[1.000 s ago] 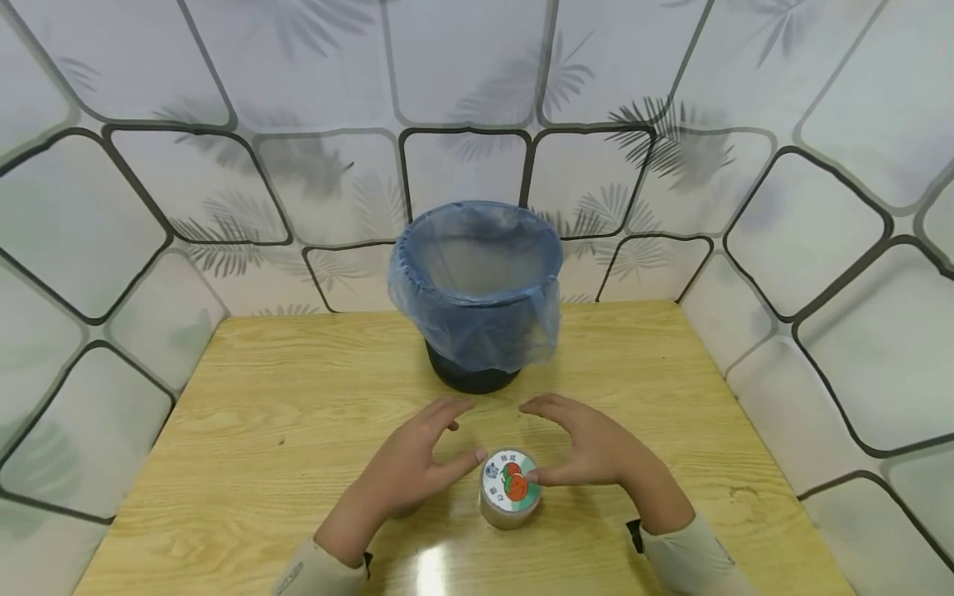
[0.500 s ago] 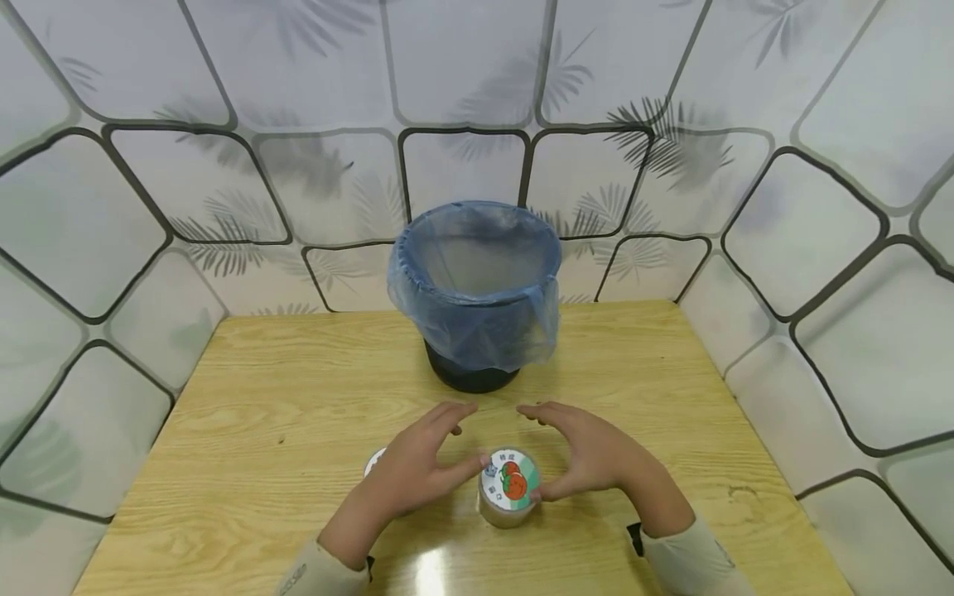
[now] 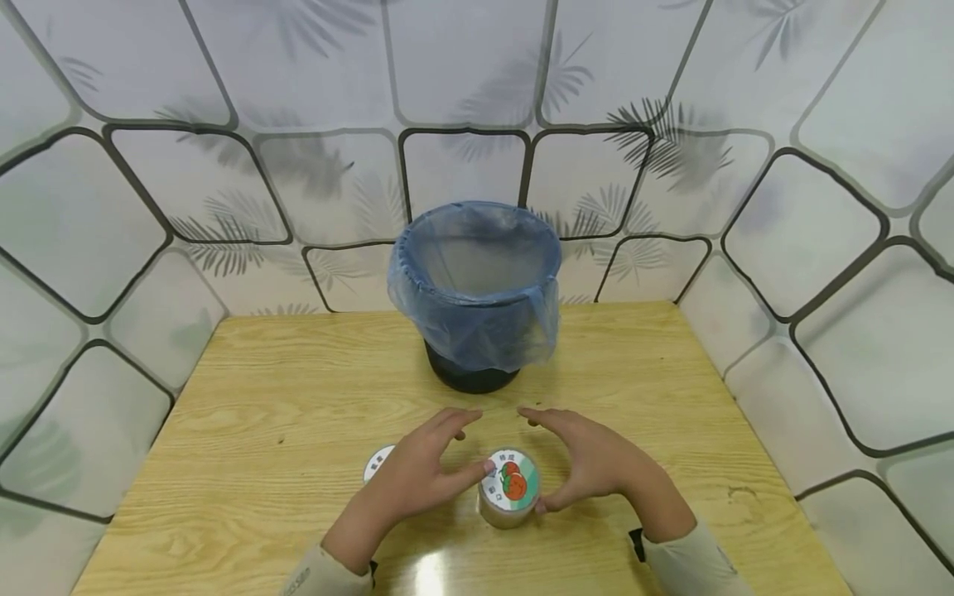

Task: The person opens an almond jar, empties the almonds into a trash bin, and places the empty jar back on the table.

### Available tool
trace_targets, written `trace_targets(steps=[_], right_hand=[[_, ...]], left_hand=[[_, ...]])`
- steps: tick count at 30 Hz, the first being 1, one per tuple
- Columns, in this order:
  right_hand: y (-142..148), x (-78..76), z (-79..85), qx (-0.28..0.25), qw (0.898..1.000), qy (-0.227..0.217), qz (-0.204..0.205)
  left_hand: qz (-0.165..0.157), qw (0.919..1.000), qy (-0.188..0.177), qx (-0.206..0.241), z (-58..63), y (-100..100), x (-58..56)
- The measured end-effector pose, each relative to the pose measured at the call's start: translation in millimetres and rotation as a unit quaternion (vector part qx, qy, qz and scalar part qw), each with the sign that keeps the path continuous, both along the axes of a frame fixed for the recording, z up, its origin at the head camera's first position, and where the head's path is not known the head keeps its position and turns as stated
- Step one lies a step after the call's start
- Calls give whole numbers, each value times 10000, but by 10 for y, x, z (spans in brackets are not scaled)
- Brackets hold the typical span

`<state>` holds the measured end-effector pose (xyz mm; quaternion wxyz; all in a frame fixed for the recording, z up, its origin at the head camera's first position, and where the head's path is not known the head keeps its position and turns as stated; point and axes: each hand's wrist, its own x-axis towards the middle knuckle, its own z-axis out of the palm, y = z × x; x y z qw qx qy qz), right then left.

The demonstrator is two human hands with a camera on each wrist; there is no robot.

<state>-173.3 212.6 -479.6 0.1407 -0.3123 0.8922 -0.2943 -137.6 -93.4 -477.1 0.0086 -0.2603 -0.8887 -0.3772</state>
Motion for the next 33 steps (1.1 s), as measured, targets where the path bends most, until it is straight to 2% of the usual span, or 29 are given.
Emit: trace_targets(steps=[14,33], right_hand=[[-6,-14,-93,226,9997,-7,-35],[-75,8,-148,612,9981,-1,-105]], left_hand=[[-11,9999,9,-161,-41,3,-27],[-70,9995,-208,-240,-36,-32,-26]])
